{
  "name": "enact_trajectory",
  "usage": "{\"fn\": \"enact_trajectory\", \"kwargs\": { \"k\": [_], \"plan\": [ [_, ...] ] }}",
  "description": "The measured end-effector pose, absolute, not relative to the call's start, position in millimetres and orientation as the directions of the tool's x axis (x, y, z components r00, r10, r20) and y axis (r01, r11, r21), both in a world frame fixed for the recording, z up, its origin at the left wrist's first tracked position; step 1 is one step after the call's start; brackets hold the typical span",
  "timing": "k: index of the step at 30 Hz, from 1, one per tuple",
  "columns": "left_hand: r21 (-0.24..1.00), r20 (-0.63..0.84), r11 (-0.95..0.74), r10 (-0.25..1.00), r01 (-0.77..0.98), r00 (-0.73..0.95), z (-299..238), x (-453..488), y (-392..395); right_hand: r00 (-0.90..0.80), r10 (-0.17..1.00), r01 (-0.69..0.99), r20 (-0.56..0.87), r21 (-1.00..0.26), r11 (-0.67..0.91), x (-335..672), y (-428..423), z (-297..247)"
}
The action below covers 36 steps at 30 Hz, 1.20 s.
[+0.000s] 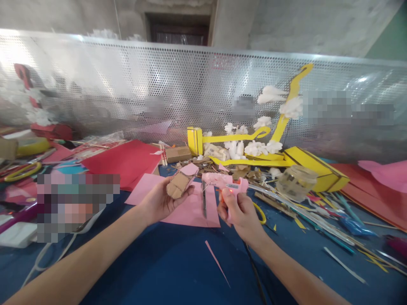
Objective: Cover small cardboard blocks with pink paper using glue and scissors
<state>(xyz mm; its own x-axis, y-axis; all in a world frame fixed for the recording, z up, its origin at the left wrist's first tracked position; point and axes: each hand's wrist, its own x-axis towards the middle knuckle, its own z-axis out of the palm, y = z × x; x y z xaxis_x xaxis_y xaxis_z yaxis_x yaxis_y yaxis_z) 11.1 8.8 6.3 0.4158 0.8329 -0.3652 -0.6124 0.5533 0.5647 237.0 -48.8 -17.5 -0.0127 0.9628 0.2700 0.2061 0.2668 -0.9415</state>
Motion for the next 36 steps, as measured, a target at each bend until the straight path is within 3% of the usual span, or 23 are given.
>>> {"fn": "enact_trajectory", "kwargs": {
  "k": [16,36],
  "plan": [
    [0.523,-0.318,0.595,0.8,-0.61,0.508,-1.2,5.9,12.1,-0.041,0.961,0.141,0.272,-0.951,0.275,234.5,-51.4,-18.1],
    [0.551,-0.33,0.571,0.819,-0.609,0.469,2.4,7.7,9.7,-0.068,0.961,0.125,0.268,-0.953,0.275,234.9,-50.7,-15.7]
  ]
}}
